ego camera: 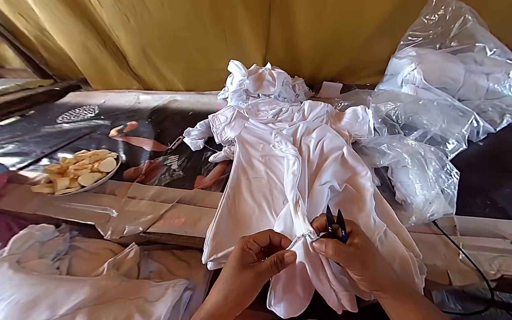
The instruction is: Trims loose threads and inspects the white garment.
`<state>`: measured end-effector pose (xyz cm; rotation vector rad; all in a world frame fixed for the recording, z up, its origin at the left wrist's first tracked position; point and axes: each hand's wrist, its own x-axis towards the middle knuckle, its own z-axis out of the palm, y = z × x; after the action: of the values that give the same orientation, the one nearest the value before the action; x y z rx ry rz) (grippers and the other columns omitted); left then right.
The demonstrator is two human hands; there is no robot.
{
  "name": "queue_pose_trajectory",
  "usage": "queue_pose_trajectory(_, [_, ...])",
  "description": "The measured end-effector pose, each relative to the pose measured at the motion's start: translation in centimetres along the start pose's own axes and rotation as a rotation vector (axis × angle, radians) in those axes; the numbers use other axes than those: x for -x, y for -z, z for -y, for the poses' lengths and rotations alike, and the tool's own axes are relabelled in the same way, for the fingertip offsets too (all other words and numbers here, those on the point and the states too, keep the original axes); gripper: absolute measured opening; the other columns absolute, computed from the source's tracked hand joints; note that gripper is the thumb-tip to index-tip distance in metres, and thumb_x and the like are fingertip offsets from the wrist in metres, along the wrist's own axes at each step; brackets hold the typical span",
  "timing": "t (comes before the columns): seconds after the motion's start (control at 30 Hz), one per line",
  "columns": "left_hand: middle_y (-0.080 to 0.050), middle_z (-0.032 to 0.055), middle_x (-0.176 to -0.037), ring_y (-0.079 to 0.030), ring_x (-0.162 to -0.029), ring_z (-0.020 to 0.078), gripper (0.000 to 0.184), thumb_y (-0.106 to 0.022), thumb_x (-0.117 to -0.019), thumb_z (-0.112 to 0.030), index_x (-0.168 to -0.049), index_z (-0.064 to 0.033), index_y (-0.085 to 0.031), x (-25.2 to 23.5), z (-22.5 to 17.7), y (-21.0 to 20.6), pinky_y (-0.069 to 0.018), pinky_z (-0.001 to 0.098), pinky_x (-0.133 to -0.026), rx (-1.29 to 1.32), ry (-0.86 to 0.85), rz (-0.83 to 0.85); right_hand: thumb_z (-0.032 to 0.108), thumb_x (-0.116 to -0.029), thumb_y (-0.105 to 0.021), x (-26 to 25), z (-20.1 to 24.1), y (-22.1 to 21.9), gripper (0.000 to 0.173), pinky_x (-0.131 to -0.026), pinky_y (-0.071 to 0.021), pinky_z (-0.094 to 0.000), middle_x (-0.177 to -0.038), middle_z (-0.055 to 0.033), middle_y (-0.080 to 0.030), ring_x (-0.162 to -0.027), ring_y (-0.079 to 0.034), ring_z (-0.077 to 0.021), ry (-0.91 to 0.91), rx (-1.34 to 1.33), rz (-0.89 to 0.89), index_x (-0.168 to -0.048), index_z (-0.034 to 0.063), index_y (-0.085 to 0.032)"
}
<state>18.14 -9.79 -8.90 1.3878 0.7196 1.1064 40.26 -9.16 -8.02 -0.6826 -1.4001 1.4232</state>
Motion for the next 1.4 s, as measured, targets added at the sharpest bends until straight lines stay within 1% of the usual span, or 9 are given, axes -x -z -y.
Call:
queue_pose_trajectory(0.17, [-0.073,-0.0040,-0.106,-0.067,-0.102,0.0034,0.011,-0.070,-0.0952,-0.025,-0.094,-0.0168,-0.076,-1.0,0.1,0.2,-0.0546,0.0209,-0.088,0.104,0.001,0.013,0.012,-0.0905,-0.060,0.6,0.4,0.2,0.013,-0.049,-0.0370,-0.0073,-0.076,0.0167,-0.057,-0.057,-0.046,0.0113,-0.074,-0.094,-0.007,-0.086,0.0225,-0.066])
queue_pose_trajectory(0.33, [-0.063,-0.0109,-0.076,-0.060,-0.070,-0.0034,0.011,-0.062,-0.0945,-0.018,-0.088,-0.0203,-0.070,-1.4,-0.2,-0.6,-0.0499,0.0142,-0.065,0.236,0.132,0.003,0.012,-0.0910,-0.057,0.4,0.1,0.1,0.014,-0.047,-0.0335,-0.0071,-0.071,0.0180,-0.052,-0.054,-0.042,0.0120,-0.075,-0.115,0.016,-0.087,0.0242,-0.064])
queue_pose_trajectory(0.53, [-0.067,-0.0107,-0.084,-0.061,-0.076,-0.0035,0.018,-0.068,-0.0971,-0.033,-0.101,-0.0155,-0.071,-1.2,0.1,-1.2,-0.0506,0.0139,-0.069,0.151,0.059,0.022,0.022,-0.0940,-0.068,-0.1,0.1,-0.3,0.008,-0.051,-0.0385,-0.0081,-0.070,0.0169,-0.052,-0.057,-0.046,0.0103,-0.056,-0.090,0.010,-0.088,0.0221,-0.063])
queue_pose_trajectory(0.73, [-0.072,-0.0058,-0.095,-0.066,-0.091,0.0005,0.008,-0.069,-0.0930,-0.017,-0.091,-0.0154,-0.076,-1.4,-0.1,-0.6,-0.0541,0.0177,-0.080,0.112,-0.023,-0.054,0.018,-0.0963,-0.062,-0.2,0.1,-0.3,0.011,-0.051,-0.0369,-0.0076,-0.070,0.0172,-0.052,-0.057,-0.045,0.0112,-0.056,-0.030,0.026,-0.086,0.0210,-0.064])
queue_pose_trajectory(0.87, [-0.065,-0.0093,-0.075,-0.060,-0.069,-0.0028,0.016,-0.059,-0.0947,-0.013,-0.084,-0.0181,-0.070,-1.7,-0.7,-1.0,-0.0504,0.0142,-0.065,0.206,0.097,-0.073,0.019,-0.0977,-0.061,-0.3,-0.4,-0.2,0.011,-0.052,-0.0357,-0.0075,-0.070,0.0178,-0.050,-0.058,-0.044,0.0117,0.011,0.045,0.040,-0.087,0.0200,-0.063])
queue_pose_trajectory(0.97, [-0.062,-0.0099,-0.076,-0.060,-0.069,-0.0022,0.017,-0.050,-0.1002,-0.010,-0.092,-0.0160,-0.063,-1.7,-0.5,-1.9,-0.0516,0.0152,-0.065,0.178,0.071,-0.080,0.020,-0.0978,-0.060,-0.4,-0.5,-0.3,0.011,-0.050,-0.0347,-0.0075,-0.068,0.0172,-0.048,-0.056,-0.042,0.0116,0.040,0.086,-0.012,-0.087,0.0202,-0.061])
queue_pose_trajectory(1.03, [-0.066,-0.0100,-0.079,-0.062,-0.071,-0.0023,0.006,-0.058,-0.0991,-0.013,-0.099,-0.0139,-0.065,-1.6,0.0,-2.0,-0.0527,0.0157,-0.067,0.149,0.037,-0.061,0.019,-0.0990,-0.059,-0.4,-0.6,-0.3,0.010,-0.050,-0.0356,-0.0069,-0.069,0.0167,-0.050,-0.056,-0.043,0.0118,0.077,0.086,-0.042,-0.089,0.0190,-0.063])
queue_pose_trajectory(1.17, [-0.073,-0.0052,-0.085,-0.066,-0.072,0.0006,0.024,-0.076,-0.0894,-0.015,-0.112,-0.0077,-0.071,-1.4,0.0,-1.7,-0.0557,0.0174,-0.067,0.133,0.073,-0.006,0.017,-0.0994,-0.058,-0.4,-0.9,-0.3,0.010,-0.056,-0.0379,-0.0073,-0.072,0.0152,-0.051,-0.062,-0.046,0.0110,0.133,0.106,-0.072,-0.090,0.0168,-0.063])
queue_pose_trajectory(1.4, [-0.074,-0.0012,-0.085,-0.069,-0.077,0.0026,0.010,-0.077,-0.0876,-0.009,-0.097,-0.0062,-0.077,-1.3,-0.4,-2.0,-0.0580,0.0193,-0.074,0.229,0.119,-0.120,0.016,-0.0991,-0.058,-0.6,-1.4,-0.5,0.010,-0.055,-0.0375,-0.0069,-0.073,0.0153,-0.051,-0.062,-0.046,0.0113,0.136,0.107,-0.104,-0.090,0.0165,-0.062])
